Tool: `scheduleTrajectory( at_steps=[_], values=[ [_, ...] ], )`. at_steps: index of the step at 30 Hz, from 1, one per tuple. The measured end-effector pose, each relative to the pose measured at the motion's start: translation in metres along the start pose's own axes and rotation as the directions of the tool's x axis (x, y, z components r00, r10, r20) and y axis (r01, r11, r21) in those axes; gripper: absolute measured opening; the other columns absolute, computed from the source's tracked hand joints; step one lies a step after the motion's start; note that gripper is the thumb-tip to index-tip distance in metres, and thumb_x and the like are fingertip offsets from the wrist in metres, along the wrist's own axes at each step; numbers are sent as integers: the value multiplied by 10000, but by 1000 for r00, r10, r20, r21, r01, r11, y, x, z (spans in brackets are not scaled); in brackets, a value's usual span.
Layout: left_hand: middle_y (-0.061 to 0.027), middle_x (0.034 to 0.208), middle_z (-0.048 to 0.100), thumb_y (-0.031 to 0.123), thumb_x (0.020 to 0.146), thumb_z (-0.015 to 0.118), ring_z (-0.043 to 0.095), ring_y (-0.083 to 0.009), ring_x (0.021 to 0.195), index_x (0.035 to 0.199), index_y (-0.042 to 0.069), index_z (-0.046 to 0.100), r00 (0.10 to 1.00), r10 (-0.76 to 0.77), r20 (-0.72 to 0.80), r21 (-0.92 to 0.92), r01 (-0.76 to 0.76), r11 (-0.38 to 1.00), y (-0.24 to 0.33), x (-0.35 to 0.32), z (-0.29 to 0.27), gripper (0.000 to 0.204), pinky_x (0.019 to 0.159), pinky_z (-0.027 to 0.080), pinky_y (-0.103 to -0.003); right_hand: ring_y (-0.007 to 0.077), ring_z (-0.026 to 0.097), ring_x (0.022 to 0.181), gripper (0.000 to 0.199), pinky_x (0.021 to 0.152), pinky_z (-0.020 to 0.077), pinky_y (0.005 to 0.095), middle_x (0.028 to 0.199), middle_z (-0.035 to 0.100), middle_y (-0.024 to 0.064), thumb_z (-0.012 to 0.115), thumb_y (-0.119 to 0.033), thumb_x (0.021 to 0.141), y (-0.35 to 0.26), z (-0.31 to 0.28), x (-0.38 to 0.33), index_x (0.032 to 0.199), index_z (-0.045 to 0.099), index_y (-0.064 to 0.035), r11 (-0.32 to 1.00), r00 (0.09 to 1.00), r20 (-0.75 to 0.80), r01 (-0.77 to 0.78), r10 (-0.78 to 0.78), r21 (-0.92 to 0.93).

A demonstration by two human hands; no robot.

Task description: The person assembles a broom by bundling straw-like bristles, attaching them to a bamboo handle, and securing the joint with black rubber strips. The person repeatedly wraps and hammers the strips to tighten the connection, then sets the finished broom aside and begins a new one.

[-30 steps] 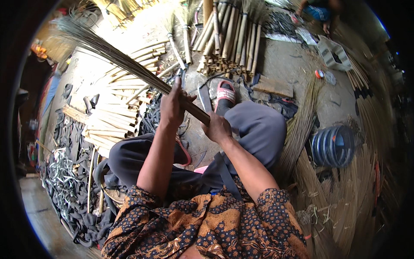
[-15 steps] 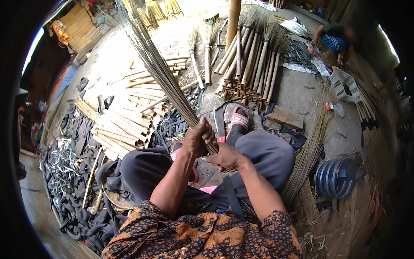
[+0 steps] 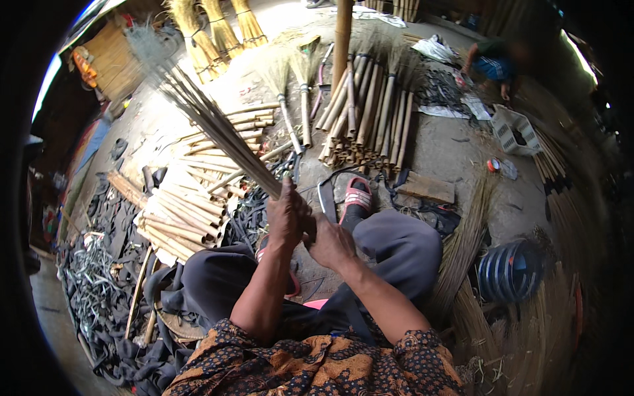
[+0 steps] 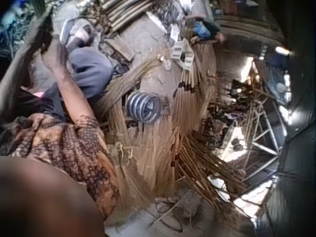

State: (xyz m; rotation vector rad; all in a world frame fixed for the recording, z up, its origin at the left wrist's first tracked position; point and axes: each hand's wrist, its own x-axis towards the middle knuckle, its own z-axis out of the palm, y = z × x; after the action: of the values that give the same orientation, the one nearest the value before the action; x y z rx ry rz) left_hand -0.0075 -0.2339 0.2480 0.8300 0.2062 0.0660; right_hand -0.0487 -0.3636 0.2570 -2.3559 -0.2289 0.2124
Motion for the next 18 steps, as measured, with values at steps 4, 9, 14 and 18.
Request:
scheduleTrajectory(
  at_steps=[4,9,14,18],
  values=[
    [33,625,396,486,1037,682,410,-113,492,1015,112,549,987,-113,111,-194,133,972,7,-4,-1,397,481,405,-290,477,709,1025,376,877,574,532,1034,734,297,713,-262,868,2,-11,8,1133,684,3,989,948,315,4,-50,145],
    [63,582,296,556,1048,629,331,-91,463,703,212,383,994,-26,108,-223,50,974,23,7,4,547,474,343,-277,481,715,990,508,862,584,515,991,736,304,746,-299,859,0,-29,3,1235,623,18,980,978,104,186,-179,-66],
    [84,601,318,531,1077,589,334,-56,476,772,197,427,999,16,-40,-400,-30,916,67,34,11,480,477,348,-255,265,734,1036,665,894,588,416,1167,730,170,641,-545,1026,11,-45,-2,1424,559,-19,871,990,-25,137,-142,472],
    [88,603,323,492,1074,614,343,-47,481,783,197,434,995,55,-84,-466,-88,880,80,35,24,452,477,368,-238,251,632,1258,856,1113,456,394,1385,642,152,304,-729,1074,11,-40,11,1514,479,-15,327,909,-350,267,226,907]
  ],
)
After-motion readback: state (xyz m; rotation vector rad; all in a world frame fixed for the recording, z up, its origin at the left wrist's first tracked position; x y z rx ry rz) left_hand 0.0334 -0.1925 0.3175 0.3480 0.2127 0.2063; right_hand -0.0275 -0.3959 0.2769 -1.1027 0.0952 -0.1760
